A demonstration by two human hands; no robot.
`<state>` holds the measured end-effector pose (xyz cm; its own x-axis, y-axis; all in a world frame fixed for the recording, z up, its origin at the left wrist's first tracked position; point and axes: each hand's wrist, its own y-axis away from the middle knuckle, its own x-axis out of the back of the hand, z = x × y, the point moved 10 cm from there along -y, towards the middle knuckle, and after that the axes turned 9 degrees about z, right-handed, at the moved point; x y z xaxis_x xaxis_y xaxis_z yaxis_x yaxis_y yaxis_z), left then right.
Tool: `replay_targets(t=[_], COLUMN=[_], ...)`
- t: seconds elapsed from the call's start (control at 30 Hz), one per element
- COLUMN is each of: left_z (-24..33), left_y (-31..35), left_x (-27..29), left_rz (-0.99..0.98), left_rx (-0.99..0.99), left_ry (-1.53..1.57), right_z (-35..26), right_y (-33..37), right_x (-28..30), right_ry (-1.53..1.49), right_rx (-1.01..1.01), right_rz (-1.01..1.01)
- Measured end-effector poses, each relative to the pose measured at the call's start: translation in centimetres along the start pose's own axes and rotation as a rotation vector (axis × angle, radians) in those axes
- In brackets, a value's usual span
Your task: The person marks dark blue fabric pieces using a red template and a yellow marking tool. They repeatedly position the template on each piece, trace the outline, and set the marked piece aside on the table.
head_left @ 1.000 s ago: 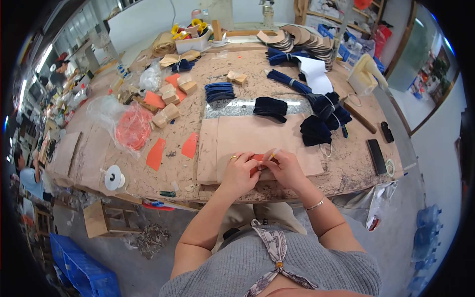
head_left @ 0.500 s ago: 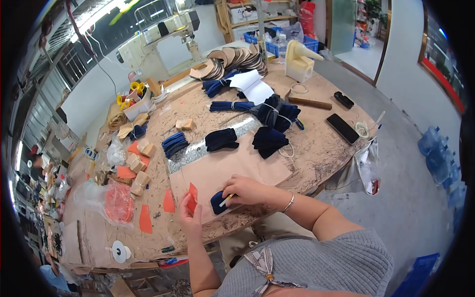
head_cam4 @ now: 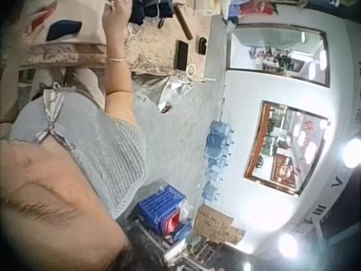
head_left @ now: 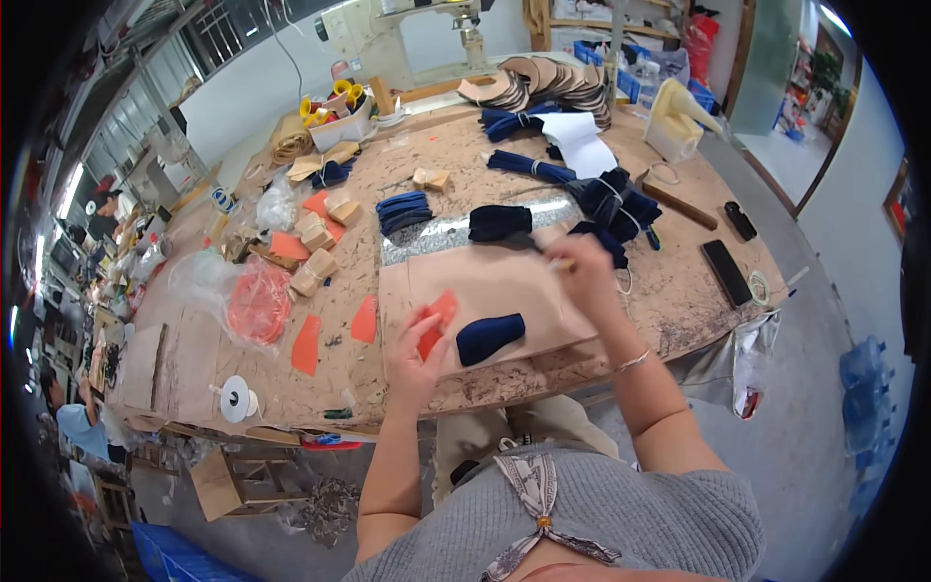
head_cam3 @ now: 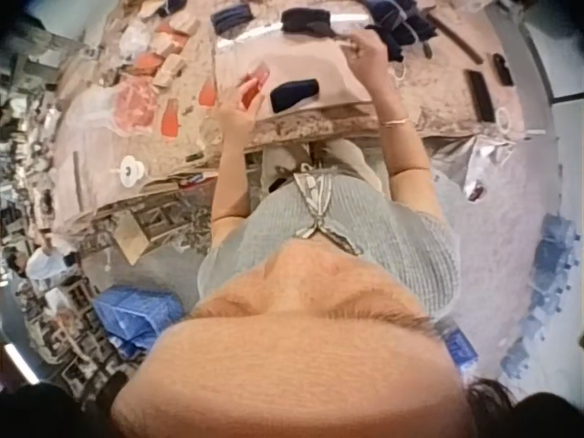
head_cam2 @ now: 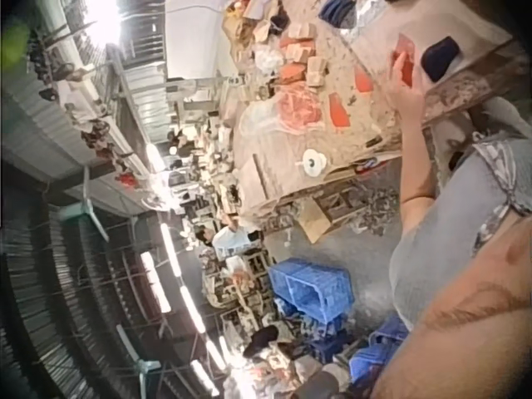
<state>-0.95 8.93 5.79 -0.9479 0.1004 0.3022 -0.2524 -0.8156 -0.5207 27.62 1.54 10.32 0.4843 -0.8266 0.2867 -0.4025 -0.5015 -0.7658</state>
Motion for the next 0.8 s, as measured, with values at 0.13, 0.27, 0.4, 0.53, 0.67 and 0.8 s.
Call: replay_targets(t=[0.13,0.27,0.4,0.53,0.67,0.8], left_z=[4.4,2.9,2.2,2.6,2.5,2.3], left_y=[0.2,1.1,1.4,1.5,1.7,1.9], left_x=[-4.7,-7.8,-8.1,-7.8,-8.0,-8.2], left_rz=[-0.237,-0.338,-0.363,-0.370,-0.379,-0.386], left_rx=[-0.231,-0.288,-0.253,-0.241,-0.254,-0.265], left_ry=[-0.157,-0.287,-0.311,-0.331,-0.341,-0.338], right_z=[0.4,1.7,2.7,5.7,4.2,2.6], right_y=[-2.6,-0.5,2.6,5.7,6.7,8.0], right_x=[5.0,5.7,5.7,2.2,-1.5,-3.7], right_ry=[0.356,0.174,0.010,-0.323,-0.535,-0.520], right_rx=[0.268,0.121,-0.069,-0.429,-0.634,-0.737], right_rz=[0.131,0.145,0.176,-0.064,-0.129,-0.313])
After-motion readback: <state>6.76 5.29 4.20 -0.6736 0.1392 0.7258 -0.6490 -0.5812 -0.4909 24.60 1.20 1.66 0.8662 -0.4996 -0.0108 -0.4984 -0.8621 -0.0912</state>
